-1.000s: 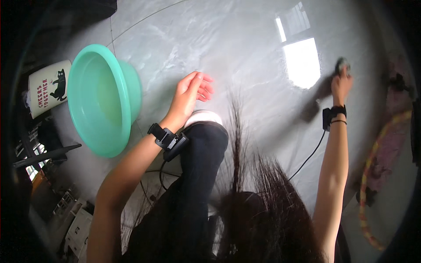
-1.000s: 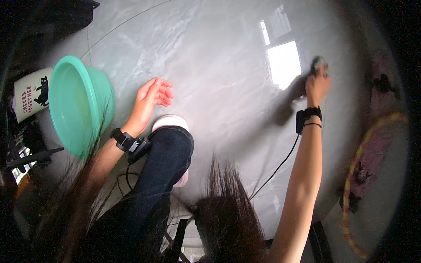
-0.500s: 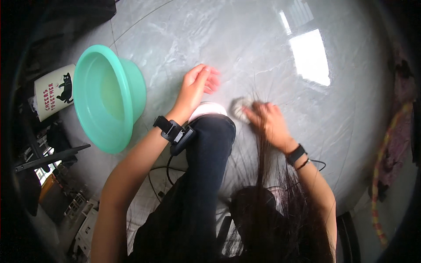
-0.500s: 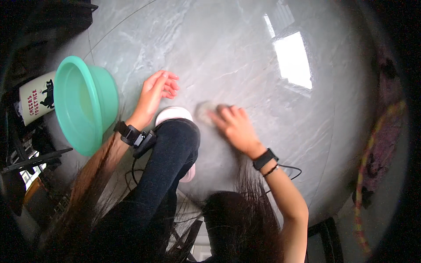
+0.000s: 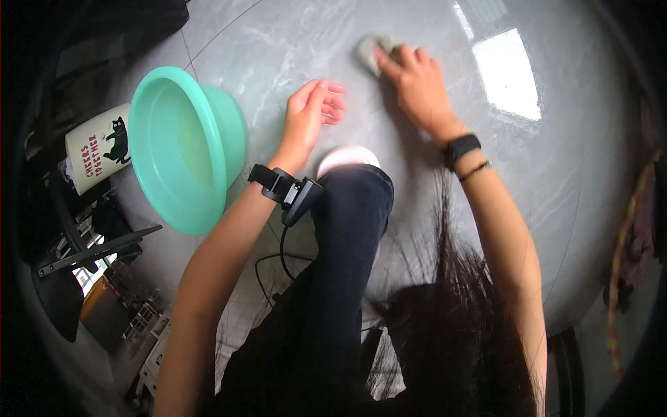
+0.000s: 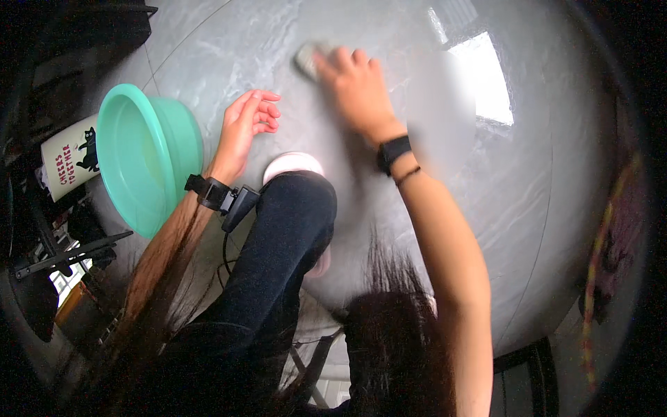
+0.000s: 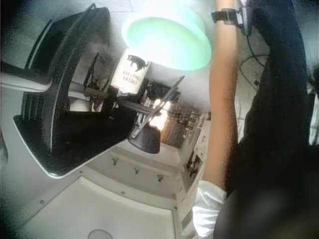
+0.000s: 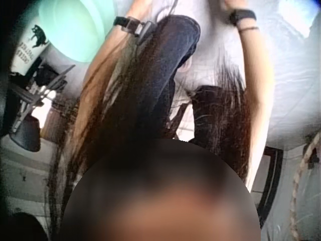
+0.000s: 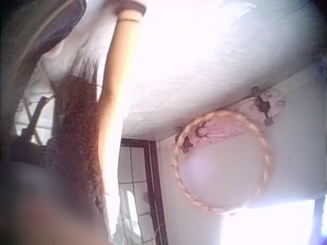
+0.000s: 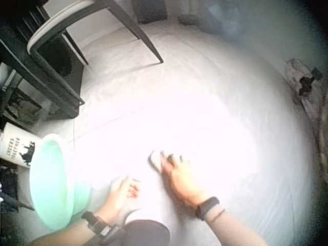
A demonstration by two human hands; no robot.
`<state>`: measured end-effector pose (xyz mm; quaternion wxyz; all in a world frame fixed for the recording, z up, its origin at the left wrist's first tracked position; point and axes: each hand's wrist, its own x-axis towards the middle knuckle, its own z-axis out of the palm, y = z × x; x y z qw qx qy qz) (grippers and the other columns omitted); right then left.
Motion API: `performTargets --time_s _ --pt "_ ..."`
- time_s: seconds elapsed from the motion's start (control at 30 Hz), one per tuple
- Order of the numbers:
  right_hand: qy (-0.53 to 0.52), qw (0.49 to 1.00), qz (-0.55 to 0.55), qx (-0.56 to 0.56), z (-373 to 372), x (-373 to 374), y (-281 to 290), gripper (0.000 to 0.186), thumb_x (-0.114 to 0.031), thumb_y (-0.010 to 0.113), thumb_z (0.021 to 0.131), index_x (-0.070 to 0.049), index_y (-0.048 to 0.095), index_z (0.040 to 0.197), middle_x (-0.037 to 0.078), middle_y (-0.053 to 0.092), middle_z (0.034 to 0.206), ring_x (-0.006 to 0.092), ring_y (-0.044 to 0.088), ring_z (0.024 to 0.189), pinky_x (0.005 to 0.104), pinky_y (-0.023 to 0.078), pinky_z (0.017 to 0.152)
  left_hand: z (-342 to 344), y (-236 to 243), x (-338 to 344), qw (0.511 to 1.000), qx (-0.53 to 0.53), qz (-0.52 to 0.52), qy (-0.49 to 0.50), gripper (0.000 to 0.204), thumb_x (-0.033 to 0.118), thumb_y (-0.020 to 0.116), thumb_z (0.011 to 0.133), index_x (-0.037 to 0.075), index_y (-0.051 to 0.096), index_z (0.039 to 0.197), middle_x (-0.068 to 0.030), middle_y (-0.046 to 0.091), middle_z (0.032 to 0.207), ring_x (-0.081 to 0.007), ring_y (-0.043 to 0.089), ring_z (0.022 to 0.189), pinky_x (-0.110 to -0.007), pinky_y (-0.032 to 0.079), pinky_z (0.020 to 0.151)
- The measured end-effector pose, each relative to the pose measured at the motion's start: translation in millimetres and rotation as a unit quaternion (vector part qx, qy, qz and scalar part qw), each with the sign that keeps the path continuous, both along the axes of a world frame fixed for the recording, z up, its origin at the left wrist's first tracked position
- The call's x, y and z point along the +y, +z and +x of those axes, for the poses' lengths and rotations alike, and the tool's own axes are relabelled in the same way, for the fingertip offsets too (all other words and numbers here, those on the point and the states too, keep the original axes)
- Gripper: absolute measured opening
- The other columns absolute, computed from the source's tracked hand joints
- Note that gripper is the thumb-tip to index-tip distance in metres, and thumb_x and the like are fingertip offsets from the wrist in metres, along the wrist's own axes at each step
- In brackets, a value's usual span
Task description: The person scrubs a tiled floor with a cloth, periodically dipping the cloth into a basin of water and wringing it out before continuing to wipe the surface.
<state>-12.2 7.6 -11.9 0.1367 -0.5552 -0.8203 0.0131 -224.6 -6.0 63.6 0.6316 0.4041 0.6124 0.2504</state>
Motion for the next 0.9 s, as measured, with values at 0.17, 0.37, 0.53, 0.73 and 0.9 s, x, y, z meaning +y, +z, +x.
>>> performTargets --time_s 0.17,0.37,0.53,0.73,0.9 --pt "0.189 0.977 -0.096 0.016 25 -84 15 0.055 -0.013 0.052 0.082 -0.021 0.054 0.136 0.005 0.052 0.113 0.0221 0.049 0.101 0.0329 0.041 0.086 -11 -14 -3 1.000 0.008 0.012 0.005 0.035 0.032 0.042 0.103 0.002 0.061 0.107 -0.0029 0.059 0.082 -0.0093 0.057 0.072 -0.026 0.050 0.069" --pt "0.195 0.976 -0.092 0.029 40 -98 10 0.048 -0.014 0.051 0.084 -0.020 0.060 0.131 0.006 0.054 0.116 0.0230 0.049 0.104 0.0346 0.040 0.090 -19 -19 -6 1.000 0.016 0.001 0.002 0.035 0.032 0.042 0.103 0.002 0.061 0.107 -0.0028 0.059 0.082 -0.0087 0.058 0.072 -0.024 0.051 0.069" --pt "0.098 0.987 -0.112 0.054 -6 -47 20 0.049 -0.011 0.052 0.083 -0.021 0.061 0.130 0.008 0.054 0.114 0.0250 0.049 0.102 0.0352 0.041 0.088 -6 -12 -3 1.000 -0.023 0.007 -0.016 0.035 0.032 0.042 0.103 0.002 0.061 0.107 -0.0030 0.060 0.082 -0.0088 0.058 0.073 -0.024 0.051 0.070" --pt "0.144 0.975 -0.149 0.075 16 -110 28 0.049 -0.007 0.054 0.080 -0.021 0.064 0.126 0.009 0.053 0.117 0.0253 0.049 0.103 0.0345 0.040 0.087 -8 -9 1 0.999 -0.021 0.030 -0.040 0.035 0.031 0.042 0.103 0.002 0.062 0.106 -0.0038 0.061 0.082 -0.0090 0.058 0.072 -0.024 0.051 0.069" --pt "0.106 0.978 -0.153 0.089 18 -112 34 0.048 -0.008 0.055 0.080 -0.022 0.065 0.125 0.008 0.054 0.113 0.0240 0.050 0.100 0.0348 0.041 0.086 -6 -17 7 0.999 -0.005 0.030 -0.035 0.035 0.031 0.042 0.103 0.002 0.062 0.105 -0.0036 0.061 0.083 -0.0089 0.057 0.071 -0.025 0.051 0.070"
